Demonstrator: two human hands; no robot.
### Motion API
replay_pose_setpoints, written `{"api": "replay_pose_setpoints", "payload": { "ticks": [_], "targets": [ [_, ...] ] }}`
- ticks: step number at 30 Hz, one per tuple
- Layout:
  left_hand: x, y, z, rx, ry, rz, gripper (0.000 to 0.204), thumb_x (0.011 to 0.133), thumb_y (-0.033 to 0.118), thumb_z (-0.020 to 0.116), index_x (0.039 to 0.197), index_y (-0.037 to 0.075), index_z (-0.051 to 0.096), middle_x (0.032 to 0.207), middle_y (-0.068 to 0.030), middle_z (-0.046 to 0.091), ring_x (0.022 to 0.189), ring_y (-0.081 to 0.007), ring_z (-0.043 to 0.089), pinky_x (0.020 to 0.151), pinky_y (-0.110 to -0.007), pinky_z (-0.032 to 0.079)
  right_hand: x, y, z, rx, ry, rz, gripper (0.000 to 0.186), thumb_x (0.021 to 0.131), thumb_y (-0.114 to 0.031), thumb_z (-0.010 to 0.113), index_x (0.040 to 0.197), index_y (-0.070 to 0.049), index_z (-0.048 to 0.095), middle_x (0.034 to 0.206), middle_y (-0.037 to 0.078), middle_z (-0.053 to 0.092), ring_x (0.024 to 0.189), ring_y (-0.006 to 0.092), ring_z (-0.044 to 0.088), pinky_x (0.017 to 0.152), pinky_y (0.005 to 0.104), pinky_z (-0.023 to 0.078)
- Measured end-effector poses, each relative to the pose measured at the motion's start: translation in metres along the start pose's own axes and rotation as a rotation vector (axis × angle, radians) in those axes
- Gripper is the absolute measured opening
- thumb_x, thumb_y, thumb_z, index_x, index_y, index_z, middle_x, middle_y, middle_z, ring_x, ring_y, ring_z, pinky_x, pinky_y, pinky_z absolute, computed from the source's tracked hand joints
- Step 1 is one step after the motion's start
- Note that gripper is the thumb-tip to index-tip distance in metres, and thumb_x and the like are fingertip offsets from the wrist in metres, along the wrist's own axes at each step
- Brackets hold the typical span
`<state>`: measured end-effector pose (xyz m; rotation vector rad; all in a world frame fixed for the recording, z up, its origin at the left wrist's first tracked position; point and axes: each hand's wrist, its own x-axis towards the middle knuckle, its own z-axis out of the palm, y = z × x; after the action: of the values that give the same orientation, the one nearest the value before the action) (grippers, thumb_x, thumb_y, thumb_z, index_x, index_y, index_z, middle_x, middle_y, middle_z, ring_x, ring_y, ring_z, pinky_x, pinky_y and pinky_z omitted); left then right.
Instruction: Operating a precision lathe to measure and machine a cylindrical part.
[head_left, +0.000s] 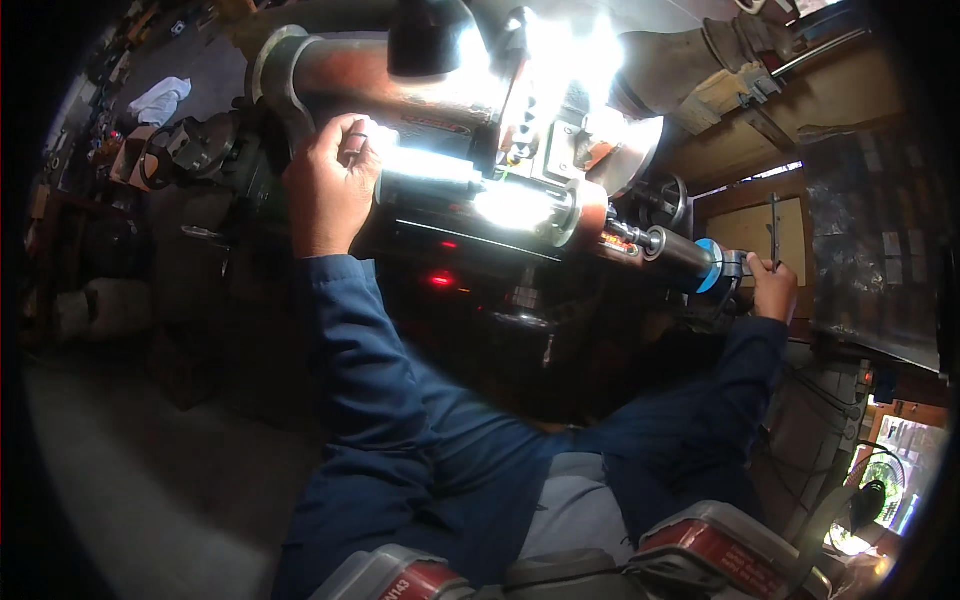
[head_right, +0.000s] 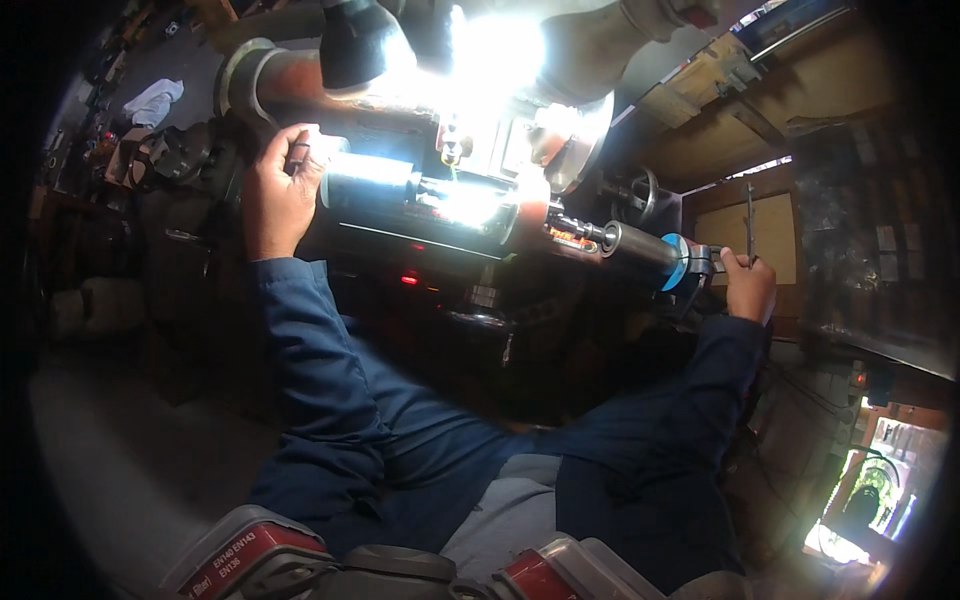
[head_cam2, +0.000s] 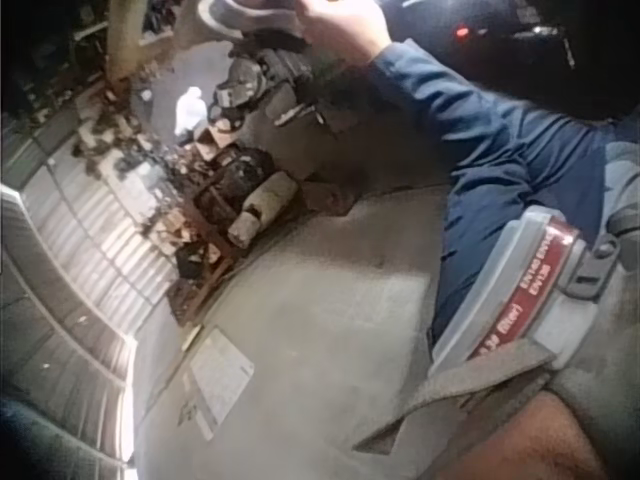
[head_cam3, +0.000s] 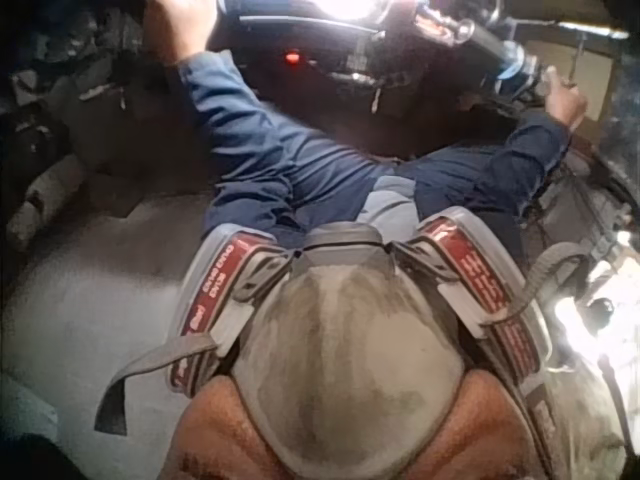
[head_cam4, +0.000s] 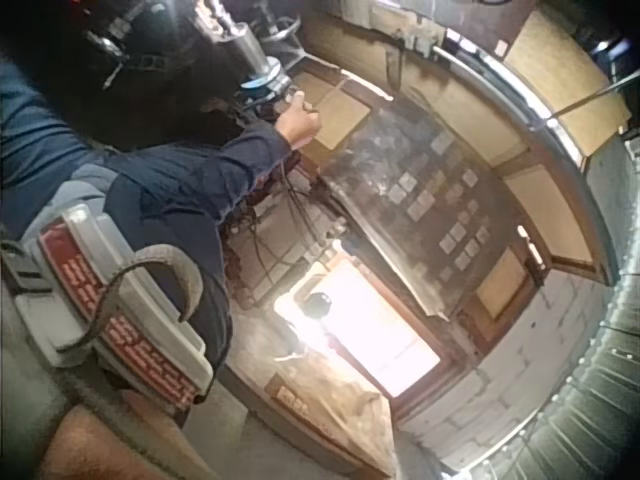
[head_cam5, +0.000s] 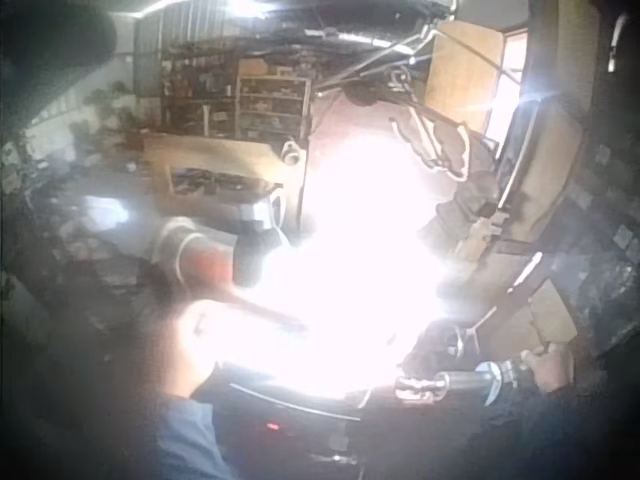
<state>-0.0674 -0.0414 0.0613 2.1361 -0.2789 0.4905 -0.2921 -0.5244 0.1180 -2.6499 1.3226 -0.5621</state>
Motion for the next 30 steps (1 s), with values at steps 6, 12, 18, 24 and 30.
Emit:
{"api": "replay_pose_setpoints", "payload": {
  "ticks": [6,12,18,24,30],
  "targets": [
    [0.002,-0.007,0.005,-0.013,0.053,0.042,0.017,0.075,0.012,0.068,0.091,0.005,0.066,0.078,-0.0108,0.067,0.071,-0.0234,0.066,0.066,-0.035,0.051,0.014,0.005,-0.001,-0.034,-0.139,-0.037,0.040,0.077,-0.039,0.069,0.080,0.001,0.066,0.074,0.017,0.065,0.072,0.0276,0.064,0.068,0.0357,0.047],
    [-0.001,-0.009,-0.001,-0.027,0.079,0.016,0.013,0.073,0.010,0.068,0.085,0.007,0.066,0.070,-0.0086,0.065,0.066,-0.0241,0.064,0.062,-0.035,0.050,-0.064,-0.048,-0.020,0.794,-0.087,-0.121,0.038,0.096,-0.027,0.047,0.119,0.002,0.055,0.067,0.000,0.044,0.053,0.0091,0.040,0.051,0.0228,0.035],
    [-0.002,-0.007,-0.005,-0.097,0.114,0.055,0.016,0.074,0.012,0.071,0.087,0.005,0.066,0.074,-0.0083,0.067,0.068,-0.0197,0.066,0.063,-0.032,0.051,-0.182,-0.130,-0.022,1.593,-0.786,-0.107,0.053,0.093,-0.033,0.055,0.125,0.008,0.045,0.070,-0.001,0.040,0.050,0.0054,0.034,0.044,0.0219,0.027],
    [-0.014,-0.016,0.002,-0.154,0.118,0.054,0.022,0.077,0.011,0.072,0.096,0.002,0.066,0.088,-0.0085,0.067,0.079,-0.0152,0.065,0.069,-0.028,0.053,-0.239,-0.186,0.007,1.720,-1.218,0.260,0.052,0.097,-0.035,0.045,0.128,0.007,0.041,0.068,-0.003,0.034,0.051,0.0051,0.031,0.045,0.0213,0.027],
    [-0.012,-0.008,0.000,-0.230,0.152,0.089,0.021,0.074,0.004,0.074,0.093,0.001,0.066,0.082,-0.0084,0.065,0.072,-0.0138,0.066,0.063,-0.025,0.055,-0.248,-0.208,0.021,1.624,-1.157,0.411,0.041,0.101,-0.030,0.035,0.121,0.004,0.044,0.066,-0.004,0.033,0.051,0.0051,0.029,0.046,0.0209,0.028]
  ]
}}
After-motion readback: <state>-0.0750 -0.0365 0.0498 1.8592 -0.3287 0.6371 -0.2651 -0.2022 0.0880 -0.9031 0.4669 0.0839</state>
